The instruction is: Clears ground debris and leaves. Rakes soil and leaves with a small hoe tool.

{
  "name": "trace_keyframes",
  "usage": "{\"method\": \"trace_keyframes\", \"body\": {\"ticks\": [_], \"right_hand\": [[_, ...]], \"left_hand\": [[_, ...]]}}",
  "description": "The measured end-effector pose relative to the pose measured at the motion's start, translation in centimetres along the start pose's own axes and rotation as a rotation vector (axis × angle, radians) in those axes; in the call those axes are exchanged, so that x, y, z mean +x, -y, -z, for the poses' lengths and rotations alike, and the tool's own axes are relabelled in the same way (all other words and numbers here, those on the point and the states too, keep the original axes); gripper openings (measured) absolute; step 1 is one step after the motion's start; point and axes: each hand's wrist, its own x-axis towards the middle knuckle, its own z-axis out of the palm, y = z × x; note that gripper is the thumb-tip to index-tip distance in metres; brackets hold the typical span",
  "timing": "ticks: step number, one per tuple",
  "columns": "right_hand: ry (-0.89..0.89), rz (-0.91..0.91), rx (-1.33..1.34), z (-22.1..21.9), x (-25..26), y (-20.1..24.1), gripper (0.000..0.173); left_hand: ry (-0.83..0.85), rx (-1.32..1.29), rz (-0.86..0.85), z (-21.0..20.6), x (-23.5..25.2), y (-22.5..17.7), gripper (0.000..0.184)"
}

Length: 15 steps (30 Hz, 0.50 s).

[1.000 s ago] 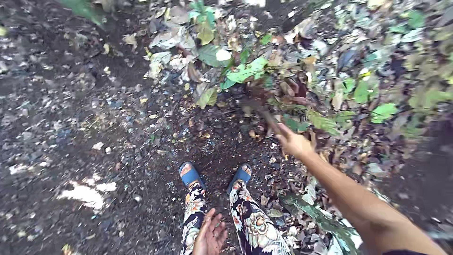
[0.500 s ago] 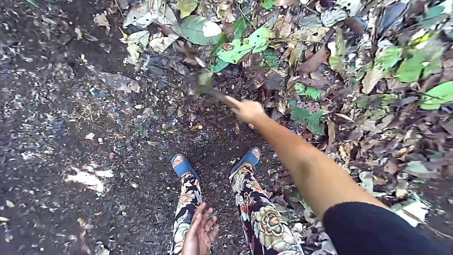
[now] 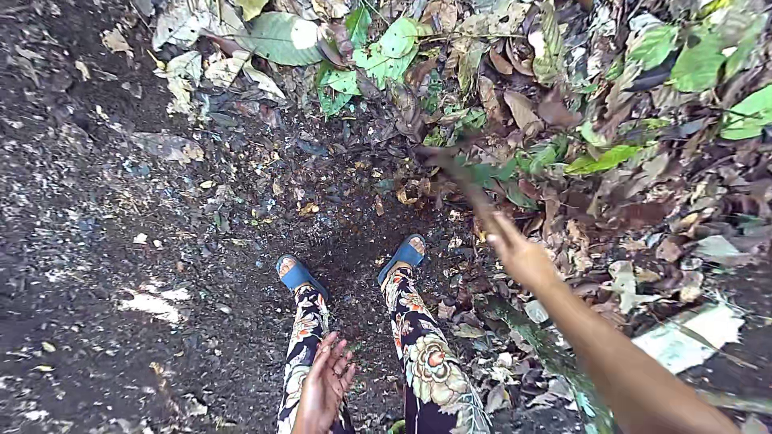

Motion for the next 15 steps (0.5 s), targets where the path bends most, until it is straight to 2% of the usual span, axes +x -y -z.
{"method": "trace_keyframes", "body": {"ticks": [3, 5, 7, 8, 9, 11, 13, 15], "right_hand": [[0.217, 0.318, -0.133, -6.1, 2.1, 10.2, 0.059], [0.290, 0.502, -0.205, -10.4, 4.4, 15.5, 0.053], [0.331, 0.598, -0.288, -12.8, 7.0, 17.9, 0.052], [0.319, 0.619, -0.301, -13.1, 8.3, 17.3, 0.052], [0.279, 0.624, -0.296, -12.8, 9.3, 15.3, 0.052], [0.150, 0.575, -0.296, -10.4, 10.6, 7.7, 0.053], [0.065, 0.391, -0.356, -5.3, 10.8, -2.2, 0.056], [0.040, 0.117, -0.423, 0.5, 10.0, -11.2, 0.063]], "left_hand": [[-0.021, 0.008, 0.000, -0.2, 0.1, 0.6, 0.039], [-0.034, 0.001, -0.001, -0.5, 0.3, 1.0, 0.039], [-0.030, -0.012, -0.017, -0.7, 0.5, 1.3, 0.039], [-0.027, -0.015, -0.022, -0.8, 0.6, 1.5, 0.039], [-0.029, -0.012, -0.027, -0.8, 0.7, 1.7, 0.039], [-0.040, -0.006, -0.031, -0.7, 0.8, 2.1, 0.039], [-0.067, 0.003, -0.027, -1.0, 1.1, 2.7, 0.040], [-0.087, 0.022, -0.027, -1.4, 1.3, 3.2, 0.038]]}}
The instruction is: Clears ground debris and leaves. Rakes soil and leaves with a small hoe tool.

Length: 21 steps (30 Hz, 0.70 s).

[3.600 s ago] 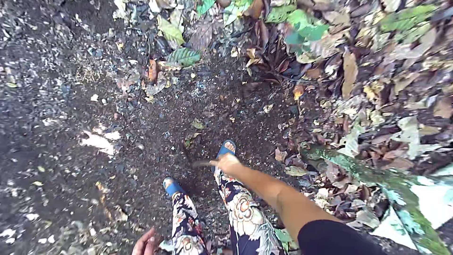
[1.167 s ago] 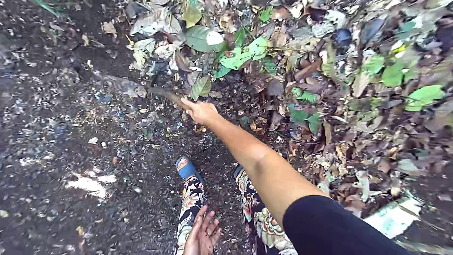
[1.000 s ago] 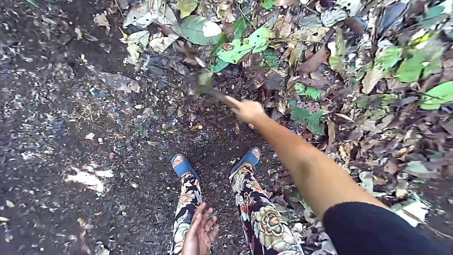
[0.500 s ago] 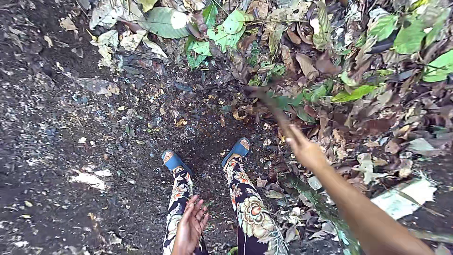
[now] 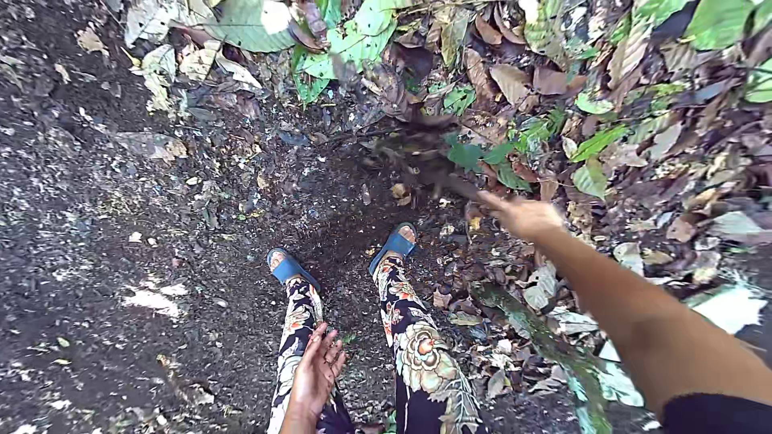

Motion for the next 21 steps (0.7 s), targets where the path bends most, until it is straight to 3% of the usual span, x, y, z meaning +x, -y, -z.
{"method": "trace_keyframes", "body": {"ticks": [2, 3, 6, 10, 14, 16, 18, 21], "right_hand": [[0.027, -0.230, -0.018, 2.2, -2.9, -6.0, 0.063], [0.027, -0.310, -0.011, 3.3, -4.3, -7.0, 0.061], [-0.018, -0.383, 0.157, 5.0, -7.5, -5.3, 0.059], [-0.038, -0.085, 0.361, 5.8, -7.3, 5.0, 0.062], [-0.067, 0.218, 0.385, 5.1, -0.4, 18.2, 0.056], [-0.018, 0.293, 0.385, 5.6, 2.9, 22.3, 0.055], [-0.006, 0.319, 0.356, 5.3, 5.2, 21.8, 0.055], [-0.055, 0.285, 0.273, 2.1, 5.4, 12.6, 0.056]], "left_hand": [[-0.013, 0.010, -0.004, -0.3, -0.1, 0.2, 0.037], [-0.017, 0.015, -0.008, -0.3, 0.0, 0.3, 0.036], [-0.035, 0.044, -0.010, -0.4, -0.2, 1.0, 0.038], [-0.055, 0.068, -0.049, -0.8, -0.2, 1.9, 0.039], [-0.104, 0.038, -0.122, -1.3, -0.6, 2.0, 0.038], [-0.132, 0.023, -0.156, -2.4, -1.3, 1.7, 0.038], [-0.124, 0.018, -0.181, -4.0, -2.0, 1.0, 0.037], [-0.064, 0.033, -0.204, -5.7, -3.1, 0.2, 0.036]]}}
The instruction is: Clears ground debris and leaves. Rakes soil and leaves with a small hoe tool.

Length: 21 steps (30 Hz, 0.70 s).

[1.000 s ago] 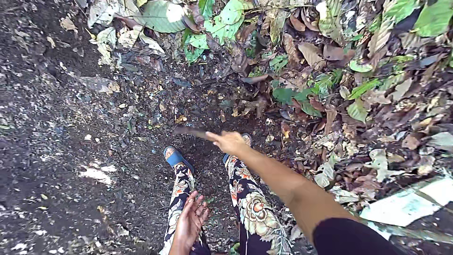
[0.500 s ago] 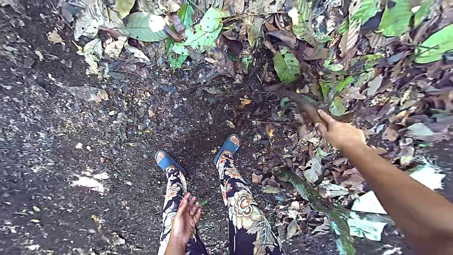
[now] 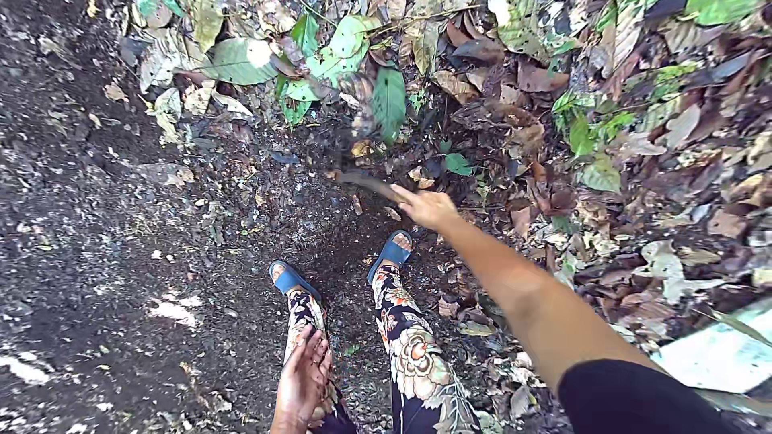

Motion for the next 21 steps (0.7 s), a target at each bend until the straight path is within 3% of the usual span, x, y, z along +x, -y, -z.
{"method": "trace_keyframes", "body": {"ticks": [5, 8, 10, 12, 15, 18, 21], "right_hand": [[-0.007, -0.445, -0.096, 3.7, -11.4, -19.9, 0.059], [-0.053, -0.736, -0.022, 6.5, -17.7, -26.1, 0.056], [-0.125, -0.857, 0.082, 6.0, -21.0, -27.8, 0.057], [-0.168, -0.852, 0.165, 5.0, -23.4, -26.0, 0.059], [-0.122, -0.631, 0.288, 3.2, -23.9, -18.1, 0.062], [0.006, -0.288, 0.266, -0.9, -19.2, -10.3, 0.059], [0.096, -0.028, 0.185, -4.9, -12.5, -6.2, 0.053]], "left_hand": [[0.045, 0.063, 0.014, -2.2, -0.1, 0.9, 0.034], [0.076, 0.121, 0.040, -3.3, -0.7, 2.5, 0.035], [0.092, 0.141, 0.074, -3.7, -1.1, 3.2, 0.035], [0.097, 0.161, 0.091, -4.2, -1.4, 3.5, 0.036], [0.095, 0.223, 0.072, -5.4, -1.9, 3.2, 0.035], [0.074, 0.244, 0.014, -6.6, -2.6, 2.4, 0.035], [0.076, 0.253, -0.038, -7.6, -3.3, 1.8, 0.035]]}}
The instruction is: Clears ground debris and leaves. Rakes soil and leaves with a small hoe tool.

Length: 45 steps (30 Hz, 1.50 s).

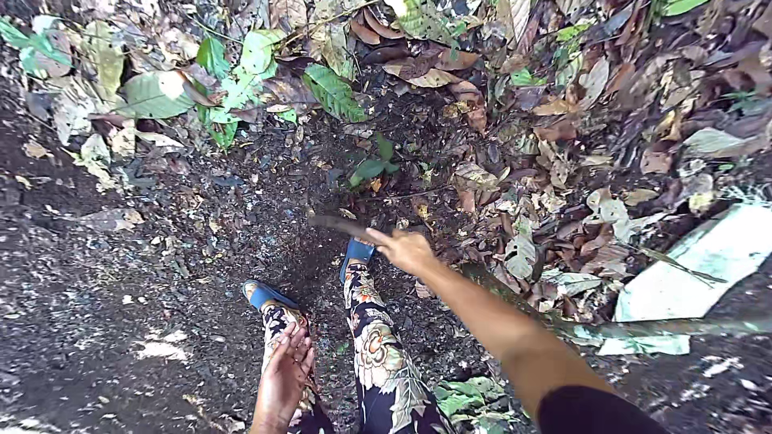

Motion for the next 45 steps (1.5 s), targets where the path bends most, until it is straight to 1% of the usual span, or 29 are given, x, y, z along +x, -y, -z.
{"method": "trace_keyframes", "body": {"ticks": [2, 4, 6, 8, 9, 11, 13, 15, 17, 19, 21, 22, 24, 26, 27, 28, 30, 31, 32, 33, 34, 35, 36, 38, 39, 42, 43, 44, 45], "right_hand": [[0.070, -0.002, -0.071, -0.9, 2.3, -1.0, 0.053], [0.051, -0.068, -0.095, -0.5, 1.3, -5.9, 0.054], [0.040, -0.187, -0.115, 1.3, -2.6, -12.7, 0.054], [0.046, -0.359, -0.182, 3.8, -6.6, -19.7, 0.057], [0.040, -0.452, -0.214, 4.9, -8.6, -22.3, 0.059], [0.039, -0.658, -0.227, 7.1, -11.7, -25.2, 0.058], [-0.030, -0.803, -0.143, 8.0, -13.8, -25.8, 0.055], [-0.130, -0.835, 0.031, 7.8, -15.3, -24.3, 0.058], [-0.245, -0.753, 0.218, 7.4, -15.1, -20.4, 0.062], [-0.281, -0.645, 0.287, 6.5, -12.7, -16.3, 0.063], [-0.268, -0.542, 0.222, 5.3, -9.0, -14.1, 0.061], [-0.233, -0.515, 0.151, 4.7, -7.3, -13.9, 0.059], [-0.117, -0.503, 0.031, 3.7, -5.3, -15.1, 0.058], [-0.054, -0.551, 0.064, 2.1, -6.0, -17.6, 0.058], [-0.076, -0.586, 0.164, 1.5, -7.0, -18.7, 0.058], [-0.144, -0.613, 0.336, 1.3, -8.2, -19.3, 0.060], [-0.386, -0.571, 0.844, 0.7, -10.5, -19.4, 0.066], [-0.512, -0.510, 1.128, 0.2, -11.5, -18.7, 0.066], [-0.635, -0.440, 1.408, 0.0, -11.9, -17.7, 0.058], [-0.731, -0.366, 1.670, 0.0, -11.9, -16.7, 0.044], [-0.789, -0.291, 1.865, -0.2, -11.6, -15.9, 0.031], [-0.809, -0.249, 1.978, -0.8, -11.0, -15.4, 0.027], [-0.805, -0.255, 2.036, -1.6, -10.0, -14.9, 0.025], [-0.856, -0.419, 2.067, -3.0, -6.7, -13.1, 0.021], [-0.894, -0.465, 2.091, -3.2, -4.6, -11.7, 0.024], [-1.005, -0.483, 2.295, -4.2, 4.2, -4.2, 0.037], [-0.984, -0.462, 2.335, -5.1, 7.5, -1.0, 0.040], [-0.902, -0.464, 2.329, -6.7, 10.5, 2.4, 0.044], [-0.766, -0.475, 2.281, -9.2, 12.9, 5.3, 0.048]], "left_hand": [[-0.002, 0.012, -0.014, -0.4, -0.4, -0.4, 0.034], [0.001, 0.017, -0.022, -0.4, -0.5, -0.6, 0.035], [-0.013, 0.036, -0.018, 0.0, -0.4, -0.5, 0.035], [-0.037, 0.056, -0.002, -0.1, -0.1, 0.0, 0.035], [-0.044, 0.069, 0.005, -0.4, -0.1, 0.3, 0.035], [-0.027, 0.087, 0.015, -1.2, -0.1, 0.9, 0.035], [0.003, 0.096, 0.030, -2.1, -0.5, 1.3, 0.035], [0.032, 0.111, 0.050, -2.8, -0.8, 1.6, 0.036], [0.049, 0.128, 0.052, -3.6, -0.9, 1.6, 0.035], [0.059, 0.152, 0.048, -4.0, -1.2, 1.2, 0.035], [0.063, 0.170, 0.023, -4.1, -1.4, 0.6, 0.034], [0.061, 0.174, 0.006, -4.1, -1.6, 0.1, 0.034], [0.052, 0.177, -0.029, -3.8, -1.9, -0.9, 0.035], [0.037, 0.180, -0.058, -3.3, -2.0, -1.7, 0.035], [0.034, 0.187, -0.072, -3.0, -1.9, -1.8, 0.035], [0.031, 0.193, -0.085, -2.9, -1.6, -1.9, 0.035], [0.024, 0.225, -0.075, -2.7, -1.1, -1.6, 0.034], [0.027, 0.246, -0.057, -2.6, -0.8, -1.5, 0.034], [0.038, 0.265, -0.035, -2.8, -0.4, -1.4, 0.034], [0.049, 0.283, -0.013, -3.0, -0.1, -1.5, 0.034], [0.064, 0.294, 0.006, -3.1, 0.2, -1.6, 0.034], [0.084, 0.298, 0.020, -3.1, 0.5, -1.8, 0.035], [0.104, 0.296, 0.028, -3.0, 0.7, -2.2, 0.035], [0.128, 0.285, 0.048, -2.2, 1.3, -3.1, 0.035], [0.121, 0.282, 0.062, -1.6, 1.5, -3.7, 0.035], [0.094, 0.279, 0.103, 1.4, 2.3, -5.7, 0.038], [0.098, 0.273, 0.119, 2.5, 2.5, -6.3, 0.039], [0.101, 0.269, 0.134, 3.6, 2.7, -7.0, 0.039], [0.116, 0.268, 0.149, 4.9, 2.9, -7.5, 0.040]]}}
